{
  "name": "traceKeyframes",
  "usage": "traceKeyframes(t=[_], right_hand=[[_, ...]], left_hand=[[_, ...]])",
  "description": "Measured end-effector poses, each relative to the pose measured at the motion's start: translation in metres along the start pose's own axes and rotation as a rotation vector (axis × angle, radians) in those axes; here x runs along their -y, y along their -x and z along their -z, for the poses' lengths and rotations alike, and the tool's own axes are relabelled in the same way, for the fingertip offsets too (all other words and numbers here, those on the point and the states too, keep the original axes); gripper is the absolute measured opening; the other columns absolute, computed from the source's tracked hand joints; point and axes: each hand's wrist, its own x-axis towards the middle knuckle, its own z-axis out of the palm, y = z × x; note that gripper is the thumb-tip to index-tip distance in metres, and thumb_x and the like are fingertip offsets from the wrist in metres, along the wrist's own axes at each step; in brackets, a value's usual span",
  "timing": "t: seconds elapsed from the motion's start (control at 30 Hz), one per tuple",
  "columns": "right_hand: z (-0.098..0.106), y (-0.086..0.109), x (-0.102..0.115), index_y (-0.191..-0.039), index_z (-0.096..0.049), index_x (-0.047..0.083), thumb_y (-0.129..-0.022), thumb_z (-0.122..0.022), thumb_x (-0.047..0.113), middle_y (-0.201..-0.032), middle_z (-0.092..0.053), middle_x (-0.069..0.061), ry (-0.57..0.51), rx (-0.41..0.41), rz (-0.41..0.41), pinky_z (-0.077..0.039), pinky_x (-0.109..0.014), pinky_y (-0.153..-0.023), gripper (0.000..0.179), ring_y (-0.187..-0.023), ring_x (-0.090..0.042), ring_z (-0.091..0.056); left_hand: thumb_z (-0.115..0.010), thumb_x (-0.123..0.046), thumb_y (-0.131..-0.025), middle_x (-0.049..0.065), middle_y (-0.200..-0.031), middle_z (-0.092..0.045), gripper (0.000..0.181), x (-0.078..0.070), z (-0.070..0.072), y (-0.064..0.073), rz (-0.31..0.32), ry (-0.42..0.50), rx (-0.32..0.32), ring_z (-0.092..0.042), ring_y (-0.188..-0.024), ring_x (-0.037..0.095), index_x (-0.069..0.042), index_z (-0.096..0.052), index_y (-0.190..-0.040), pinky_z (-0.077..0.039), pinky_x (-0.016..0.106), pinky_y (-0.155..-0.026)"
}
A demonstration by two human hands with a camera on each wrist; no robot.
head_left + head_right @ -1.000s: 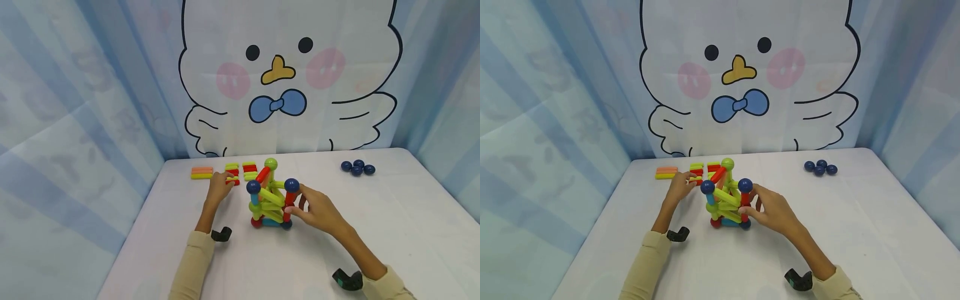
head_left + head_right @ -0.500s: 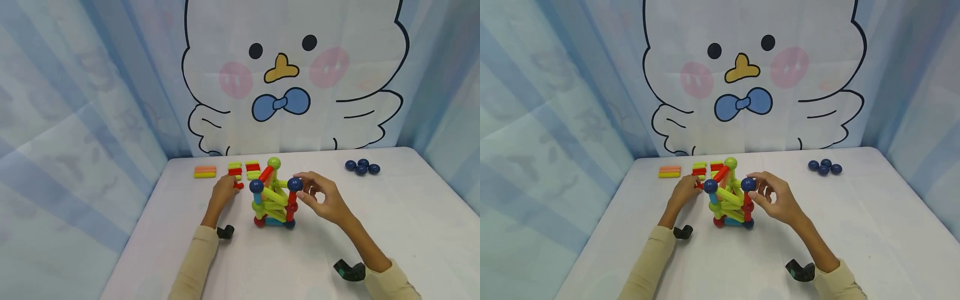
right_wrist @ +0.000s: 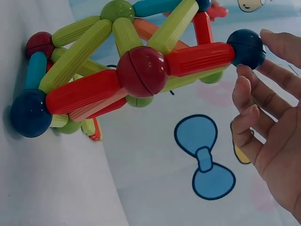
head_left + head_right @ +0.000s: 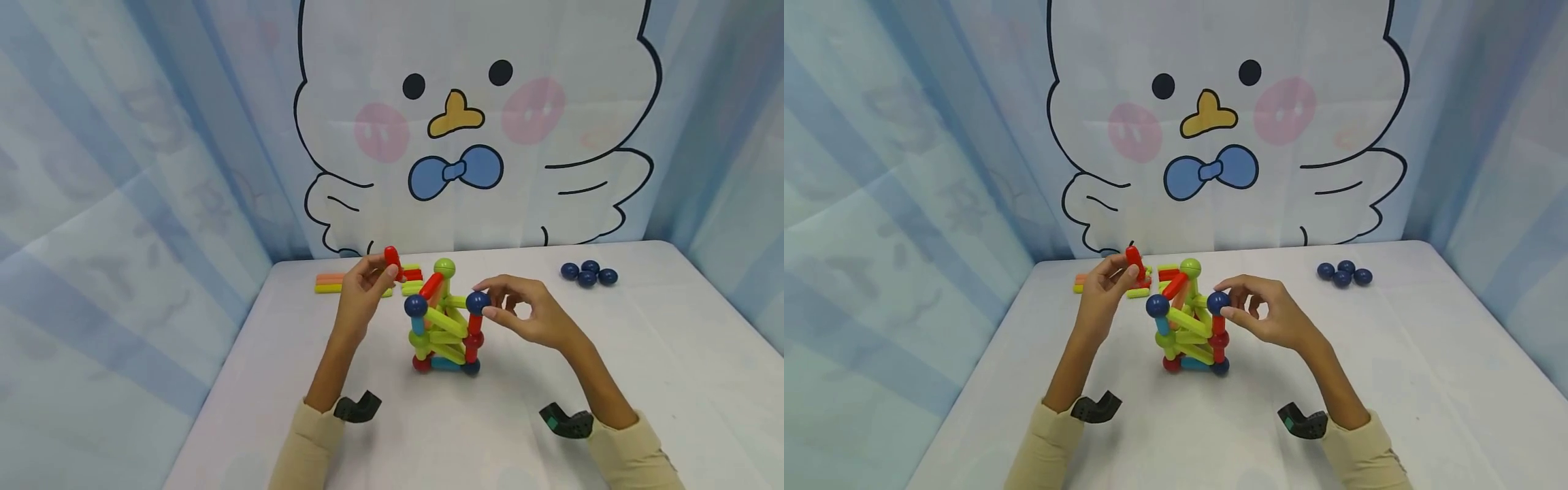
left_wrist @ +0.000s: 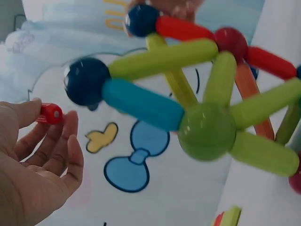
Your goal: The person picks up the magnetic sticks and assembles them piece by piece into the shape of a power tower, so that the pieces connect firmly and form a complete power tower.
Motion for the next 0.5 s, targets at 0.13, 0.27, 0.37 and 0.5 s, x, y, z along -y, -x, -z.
traceKeyframes(t=[0.13, 0.27, 0.37, 0.5], right_hand=[[0.0, -0.001, 0.0, -0.118, -0.065, 0.01, -0.082, -0.068, -0.003, -0.08, -0.062, 0.008, -0.03, 0.023, -0.012, -0.05, -0.022, -0.058, 0.038, -0.071, -0.006, -0.054], [-0.002, 0.0, -0.001, -0.119, -0.064, 0.01, -0.082, -0.068, -0.003, -0.079, -0.062, 0.006, -0.04, 0.018, -0.017, -0.05, -0.022, -0.057, 0.039, -0.07, -0.006, -0.055], [-0.003, 0.0, -0.002, -0.119, -0.064, 0.009, -0.082, -0.067, -0.004, -0.079, -0.062, 0.006, -0.046, 0.013, -0.023, -0.05, -0.023, -0.057, 0.039, -0.07, -0.007, -0.055], [-0.003, 0.002, -0.002, -0.119, -0.064, 0.009, -0.083, -0.066, -0.004, -0.08, -0.062, 0.005, -0.059, 0.016, -0.035, -0.051, -0.023, -0.058, 0.038, -0.07, -0.007, -0.055]], left_hand=[[-0.066, -0.02, -0.094, 0.013, -0.115, -0.065, 0.029, -0.016, -0.013, 0.015, -0.103, -0.023, 0.084, -0.063, -0.106, 0.021, -0.004, -0.063, -0.118, -0.053, 0.031, -0.095], [-0.065, -0.016, -0.094, 0.01, -0.117, -0.066, 0.028, -0.011, -0.021, 0.02, -0.22, -0.111, 0.123, -0.061, -0.106, 0.02, -0.005, -0.064, -0.119, -0.052, 0.037, -0.095], [-0.066, -0.017, -0.094, 0.007, -0.116, -0.066, 0.029, -0.008, -0.028, 0.023, -0.295, -0.187, 0.106, -0.06, -0.106, 0.019, -0.007, -0.065, -0.121, -0.054, 0.034, -0.091], [-0.069, -0.021, -0.091, 0.005, -0.11, -0.063, 0.03, -0.006, -0.04, 0.03, -0.359, -0.347, 0.079, -0.055, -0.11, 0.019, -0.01, -0.07, -0.119, -0.056, 0.031, -0.089]])
